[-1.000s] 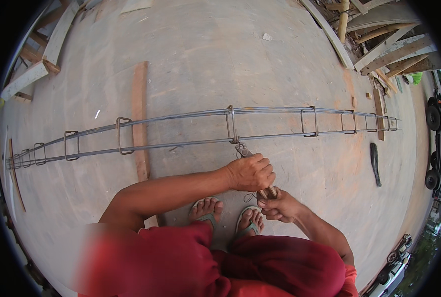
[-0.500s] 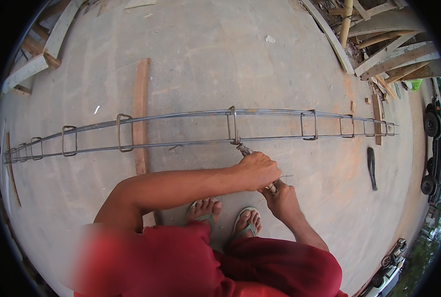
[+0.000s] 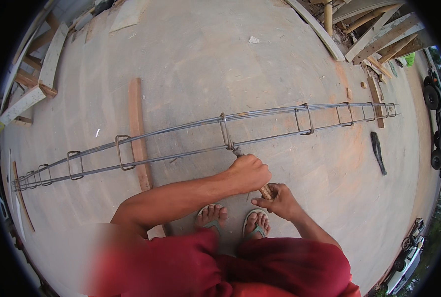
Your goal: The person ties a metal rebar cage together using wire and pliers. They wrap wire around the intersections of the rebar bars and twist it tight with pliers to secure the structure. The person works systematically along the length of the cage, moving from one joint to the next.
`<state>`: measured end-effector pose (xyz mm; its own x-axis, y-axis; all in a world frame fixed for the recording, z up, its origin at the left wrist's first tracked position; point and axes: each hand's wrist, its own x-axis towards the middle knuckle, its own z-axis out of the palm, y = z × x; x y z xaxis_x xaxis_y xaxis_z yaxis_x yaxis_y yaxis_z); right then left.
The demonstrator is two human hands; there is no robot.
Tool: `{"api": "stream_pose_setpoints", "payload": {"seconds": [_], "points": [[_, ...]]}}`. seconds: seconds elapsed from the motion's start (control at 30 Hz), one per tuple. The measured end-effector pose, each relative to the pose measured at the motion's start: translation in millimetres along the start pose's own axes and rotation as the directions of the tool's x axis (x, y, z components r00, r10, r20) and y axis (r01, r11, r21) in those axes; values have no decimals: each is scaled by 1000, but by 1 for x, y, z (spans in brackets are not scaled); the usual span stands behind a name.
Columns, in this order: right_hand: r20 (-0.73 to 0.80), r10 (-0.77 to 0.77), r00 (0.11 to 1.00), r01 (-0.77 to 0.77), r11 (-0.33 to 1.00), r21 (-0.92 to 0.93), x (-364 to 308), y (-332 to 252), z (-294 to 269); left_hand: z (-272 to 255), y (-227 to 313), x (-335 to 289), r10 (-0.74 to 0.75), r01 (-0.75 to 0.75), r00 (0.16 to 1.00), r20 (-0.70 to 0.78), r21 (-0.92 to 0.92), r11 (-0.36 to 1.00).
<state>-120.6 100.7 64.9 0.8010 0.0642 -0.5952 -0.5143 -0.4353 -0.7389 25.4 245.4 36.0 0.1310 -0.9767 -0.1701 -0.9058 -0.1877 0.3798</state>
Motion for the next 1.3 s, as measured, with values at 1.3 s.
{"api": "stream_pose_setpoints", "payload": {"seconds": [1.3], "points": [[407,-181,895,-209,636,743,-9,58,44,39,37,-86,-709,44,695,123,-991,-129]]}}
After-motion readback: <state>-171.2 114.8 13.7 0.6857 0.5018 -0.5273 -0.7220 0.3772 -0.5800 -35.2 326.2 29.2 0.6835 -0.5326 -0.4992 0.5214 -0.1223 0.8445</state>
